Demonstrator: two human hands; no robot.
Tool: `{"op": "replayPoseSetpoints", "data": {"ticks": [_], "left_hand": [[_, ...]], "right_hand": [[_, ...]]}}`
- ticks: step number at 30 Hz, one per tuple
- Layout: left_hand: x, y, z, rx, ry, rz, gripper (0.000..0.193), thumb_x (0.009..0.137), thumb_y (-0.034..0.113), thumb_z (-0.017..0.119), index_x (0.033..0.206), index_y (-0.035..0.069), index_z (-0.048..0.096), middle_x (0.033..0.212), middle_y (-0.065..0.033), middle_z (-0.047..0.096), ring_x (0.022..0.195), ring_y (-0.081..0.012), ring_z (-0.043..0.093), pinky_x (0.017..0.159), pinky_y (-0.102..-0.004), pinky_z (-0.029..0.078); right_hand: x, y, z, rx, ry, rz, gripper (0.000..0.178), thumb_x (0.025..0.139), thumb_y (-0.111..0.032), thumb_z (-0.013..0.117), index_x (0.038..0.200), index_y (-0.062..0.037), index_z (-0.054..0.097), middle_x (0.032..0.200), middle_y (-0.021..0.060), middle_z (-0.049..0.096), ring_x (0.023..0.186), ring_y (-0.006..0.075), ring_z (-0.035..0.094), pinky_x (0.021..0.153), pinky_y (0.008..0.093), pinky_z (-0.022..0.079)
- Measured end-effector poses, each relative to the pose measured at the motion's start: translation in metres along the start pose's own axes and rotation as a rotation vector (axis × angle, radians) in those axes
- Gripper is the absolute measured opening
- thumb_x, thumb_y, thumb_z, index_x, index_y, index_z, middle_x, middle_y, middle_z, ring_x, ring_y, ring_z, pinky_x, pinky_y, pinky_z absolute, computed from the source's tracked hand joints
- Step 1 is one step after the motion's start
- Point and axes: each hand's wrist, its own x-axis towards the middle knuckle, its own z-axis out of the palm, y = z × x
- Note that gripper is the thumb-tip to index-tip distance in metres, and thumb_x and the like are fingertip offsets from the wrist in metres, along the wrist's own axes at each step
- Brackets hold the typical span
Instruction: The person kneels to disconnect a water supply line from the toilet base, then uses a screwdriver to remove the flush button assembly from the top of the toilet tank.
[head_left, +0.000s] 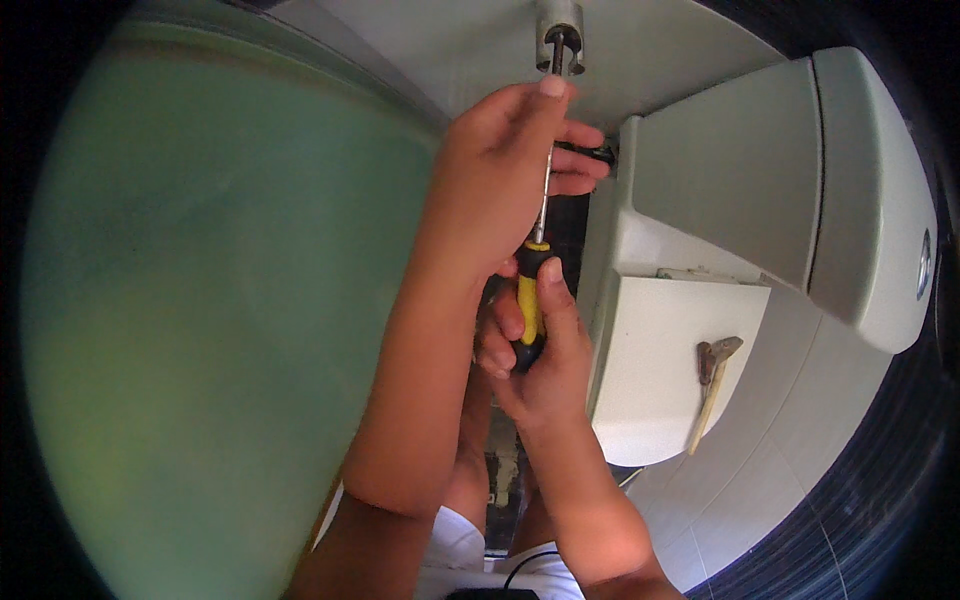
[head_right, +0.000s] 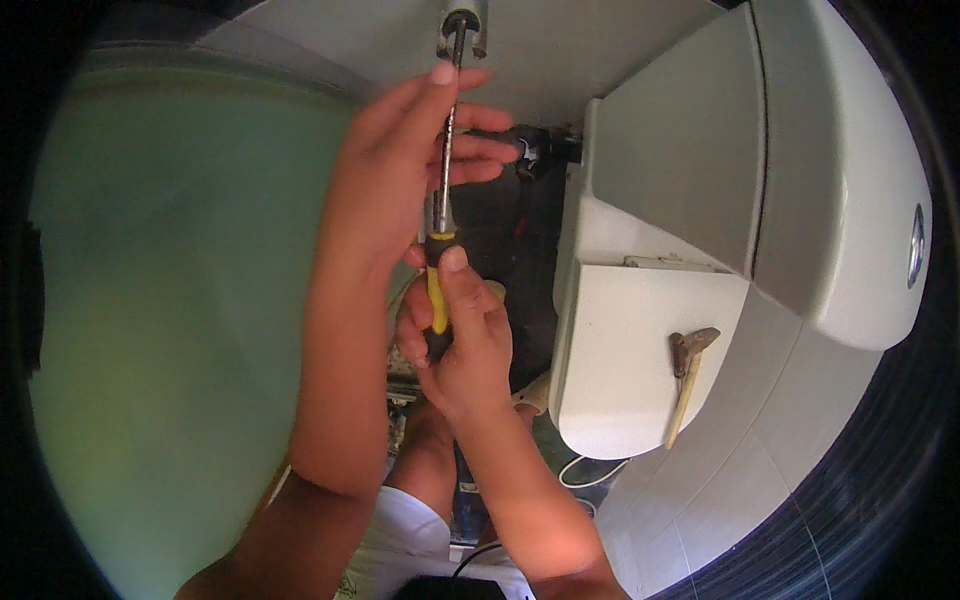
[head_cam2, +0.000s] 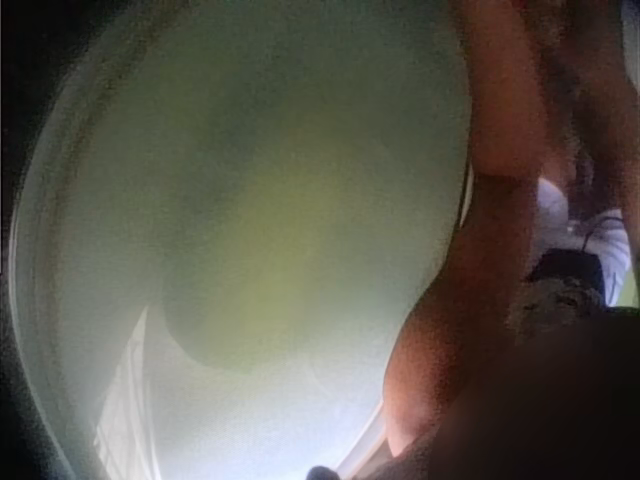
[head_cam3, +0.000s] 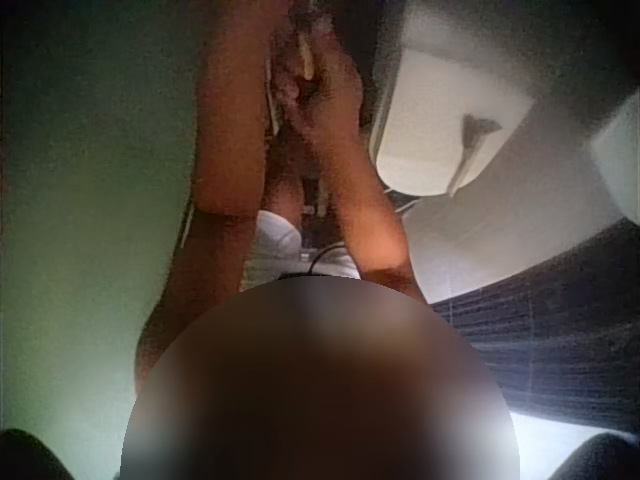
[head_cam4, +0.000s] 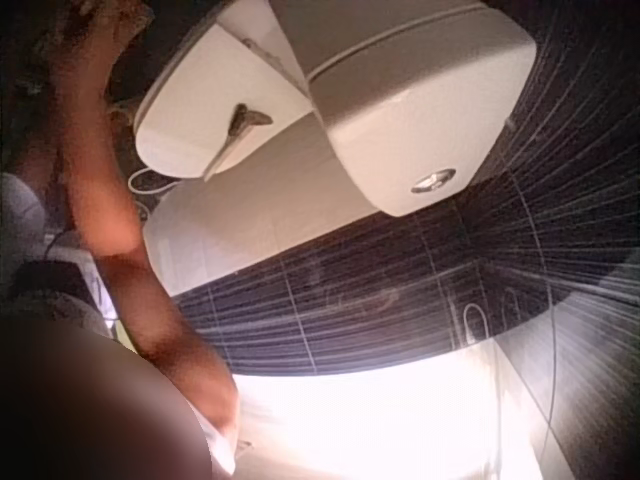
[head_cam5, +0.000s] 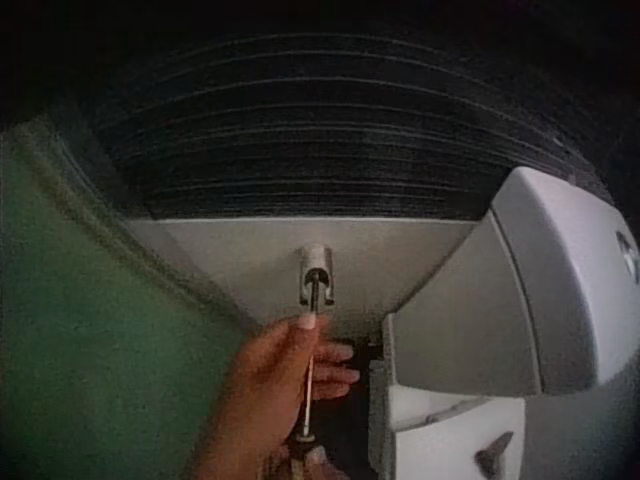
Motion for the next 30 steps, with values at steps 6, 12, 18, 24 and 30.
{"op": "replayPoseSetpoints", "data": {"ticks": [6,12,18,24,30], "left_hand": [[-0.005,-0.005,0.005,0.046,-0.008,0.073,0.043,0.103,0.032,0.059,0.128,-0.003,0.06,0.102,-0.0136,0.071,0.084,-0.02,0.071,0.071,-0.0289,0.058],[-0.003,-0.002,0.002,-0.083,-0.045,0.046,0.035,0.101,0.026,0.062,0.123,-0.002,0.064,0.089,-0.0059,0.067,0.07,-0.0125,0.062,0.06,-0.0256,0.05],[-0.002,0.0,0.002,-0.146,-0.049,0.059,0.032,0.101,0.023,0.062,0.12,-0.001,0.066,0.086,-0.0045,0.066,0.067,-0.0111,0.058,0.056,-0.0257,0.045],[0.001,-0.003,-0.003,-0.144,-0.098,0.04,0.032,0.102,0.024,0.061,0.12,-0.002,0.066,0.087,-0.0047,0.065,0.067,-0.0116,0.057,0.059,-0.0251,0.045],[0.005,-0.014,0.001,-0.333,-0.147,-0.004,0.032,0.105,0.019,0.055,0.124,-0.006,0.06,0.085,-0.0015,0.058,0.063,-0.0079,0.047,0.055,-0.0229,0.037]], "right_hand": [[0.014,0.001,0.001,-1.114,0.451,-0.913,0.034,0.096,-0.023,0.071,0.113,0.0064,0.067,0.075,0.008,0.067,0.06,0.013,0.061,0.055,0.0269,0.047],[-0.025,-0.016,0.001,0.152,-0.101,-0.02,0.057,0.105,-0.048,0.047,0.127,0.0031,0.059,0.085,0.0125,0.066,0.06,0.0233,0.064,0.056,0.0287,0.052],[-0.026,-0.009,0.006,0.669,-0.432,0.23,0.056,0.109,-0.05,0.034,0.127,-0.0009,0.056,0.067,0.0018,0.049,0.047,0.0106,0.048,0.045,0.0257,0.041],[-0.025,-0.013,0.007,-0.469,0.039,-0.139,0.033,0.107,-0.029,0.052,0.116,0.0002,0.064,0.072,0.0027,0.061,0.05,0.0093,0.051,0.049,0.0258,0.041],[-0.018,-0.002,0.008,-0.986,0.268,-0.486,0.03,0.102,-0.027,0.061,0.114,0.0005,0.064,0.077,0.0043,0.065,0.055,0.013,0.056,0.05,0.0263,0.043]]}}
